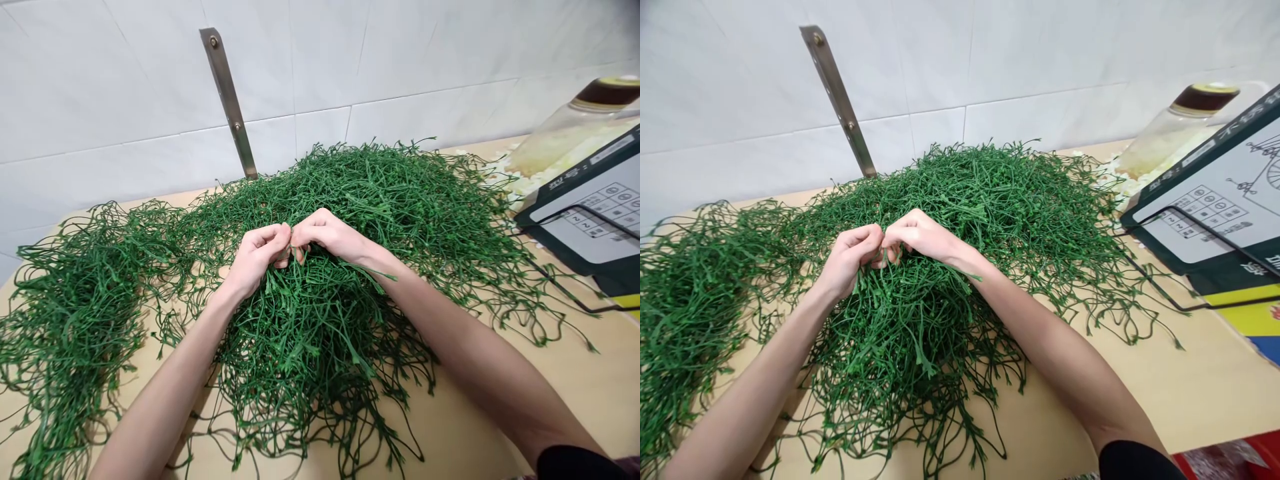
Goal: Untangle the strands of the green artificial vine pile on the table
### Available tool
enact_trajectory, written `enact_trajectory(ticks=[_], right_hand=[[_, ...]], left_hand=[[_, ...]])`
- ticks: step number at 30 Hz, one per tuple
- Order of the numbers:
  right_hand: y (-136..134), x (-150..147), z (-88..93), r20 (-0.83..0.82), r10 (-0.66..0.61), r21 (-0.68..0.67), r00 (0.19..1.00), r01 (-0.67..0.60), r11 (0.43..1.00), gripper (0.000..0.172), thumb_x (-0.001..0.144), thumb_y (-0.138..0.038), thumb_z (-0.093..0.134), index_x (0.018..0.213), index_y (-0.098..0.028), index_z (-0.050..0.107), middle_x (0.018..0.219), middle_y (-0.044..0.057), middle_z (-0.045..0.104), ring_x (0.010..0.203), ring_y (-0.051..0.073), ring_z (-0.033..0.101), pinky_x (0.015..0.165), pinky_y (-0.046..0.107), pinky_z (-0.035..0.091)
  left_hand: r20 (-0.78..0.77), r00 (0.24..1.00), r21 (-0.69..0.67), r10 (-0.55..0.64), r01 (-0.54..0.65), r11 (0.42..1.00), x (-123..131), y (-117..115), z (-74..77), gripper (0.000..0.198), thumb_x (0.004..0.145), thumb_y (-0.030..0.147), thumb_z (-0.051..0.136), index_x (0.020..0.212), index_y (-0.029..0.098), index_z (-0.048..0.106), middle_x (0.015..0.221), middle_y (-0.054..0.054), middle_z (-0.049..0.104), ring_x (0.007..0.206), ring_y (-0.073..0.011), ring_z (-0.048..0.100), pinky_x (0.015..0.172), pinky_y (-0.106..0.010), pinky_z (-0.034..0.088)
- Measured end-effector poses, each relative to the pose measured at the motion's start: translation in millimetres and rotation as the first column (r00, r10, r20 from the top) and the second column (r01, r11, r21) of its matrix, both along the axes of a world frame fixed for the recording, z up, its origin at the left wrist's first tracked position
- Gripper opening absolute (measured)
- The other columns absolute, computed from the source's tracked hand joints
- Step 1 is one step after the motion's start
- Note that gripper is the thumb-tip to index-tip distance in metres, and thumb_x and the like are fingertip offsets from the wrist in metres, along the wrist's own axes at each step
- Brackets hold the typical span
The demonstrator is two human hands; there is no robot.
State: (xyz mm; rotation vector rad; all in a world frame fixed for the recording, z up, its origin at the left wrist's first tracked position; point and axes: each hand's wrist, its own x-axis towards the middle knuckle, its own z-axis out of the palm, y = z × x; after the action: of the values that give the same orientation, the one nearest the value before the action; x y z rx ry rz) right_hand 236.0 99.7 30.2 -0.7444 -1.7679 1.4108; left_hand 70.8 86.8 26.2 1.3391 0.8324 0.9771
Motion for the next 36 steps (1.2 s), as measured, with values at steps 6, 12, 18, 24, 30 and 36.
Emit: enact_trajectory(ticks=[6,12,18,24,30,36], right_hand=[[0,-1,1.1,0.050,-0.049,0.028,0.998,0.048,0.998,0.033,0.067,-0.030,0.046,0.042,-0.016,0.063,0.045,0.003,0.060,0.048,0.011,0.045,0.054,0.027,0.034],[-1,-2,-0.4,0.044,-0.089,0.038,0.995,0.088,0.995,0.029,0.065,-0.027,0.048,0.045,-0.015,0.065,0.044,0.002,0.058,0.048,0.010,0.044,0.054,0.026,0.033],[-2,-4,-1.5,-0.032,-0.088,0.010,0.996,0.089,0.996,0.027,0.065,-0.026,0.050,0.044,-0.014,0.062,0.047,0.002,0.060,0.048,0.009,0.046,0.055,0.025,0.038],[0,-9,-5.5,-0.141,-0.186,-0.002,0.972,0.187,0.982,0.016,0.056,-0.014,0.049,0.046,-0.016,0.062,0.051,-0.001,0.061,0.051,0.009,0.047,0.055,0.024,0.037],[3,-7,-6.0,-0.204,-0.168,-0.131,0.964,0.143,0.981,0.019,0.066,-0.021,0.051,0.059,-0.013,0.067,0.061,0.003,0.066,0.055,0.011,0.053,0.057,0.026,0.040],[-2,-8,-1.7,-0.141,-0.153,-0.116,0.978,0.137,0.984,0.022,0.072,-0.033,0.072,0.066,-0.013,0.065,0.063,-0.001,0.063,0.055,0.008,0.053,0.055,0.023,0.040]], left_hand=[[-0.020,0.999,0.008,-0.035,0.035,0.999,1,-1,-1.6,0.043,0.070,0.048,0.078,0.055,0.015,0.055,0.052,0.003,0.044,0.047,-0.0058,0.036,0.045,-0.019,0.031],[0.024,0.998,-0.068,-0.051,0.053,0.996,1,0,-1.1,0.043,0.067,0.046,0.080,0.058,0.015,0.052,0.054,0.000,0.056,0.048,-0.0065,0.044,0.045,-0.018,0.032],[0.147,0.985,-0.156,-0.088,0.111,0.981,3,2,-4.0,0.043,0.066,0.042,0.083,0.059,0.015,0.051,0.052,0.003,0.054,0.045,-0.0040,0.042,0.042,-0.015,0.031],[0.264,0.963,-0.248,0.058,0.010,0.969,-1,7,-2.8,0.042,0.076,0.043,0.078,0.062,0.017,0.048,0.037,0.010,0.029,0.039,-0.0037,0.030,0.042,-0.015,0.035],[0.222,0.965,-0.116,0.140,-0.116,0.986,-1,8,0.6,0.046,0.072,0.051,0.079,0.062,0.016,0.050,0.044,0.009,0.030,0.043,-0.0041,0.033,0.043,-0.015,0.035],[0.107,0.980,0.065,0.171,-0.178,0.982,3,0,1.0,0.055,0.070,0.055,0.078,0.050,0.016,0.044,0.049,0.006,0.034,0.045,-0.0045,0.033,0.042,-0.018,0.033]])
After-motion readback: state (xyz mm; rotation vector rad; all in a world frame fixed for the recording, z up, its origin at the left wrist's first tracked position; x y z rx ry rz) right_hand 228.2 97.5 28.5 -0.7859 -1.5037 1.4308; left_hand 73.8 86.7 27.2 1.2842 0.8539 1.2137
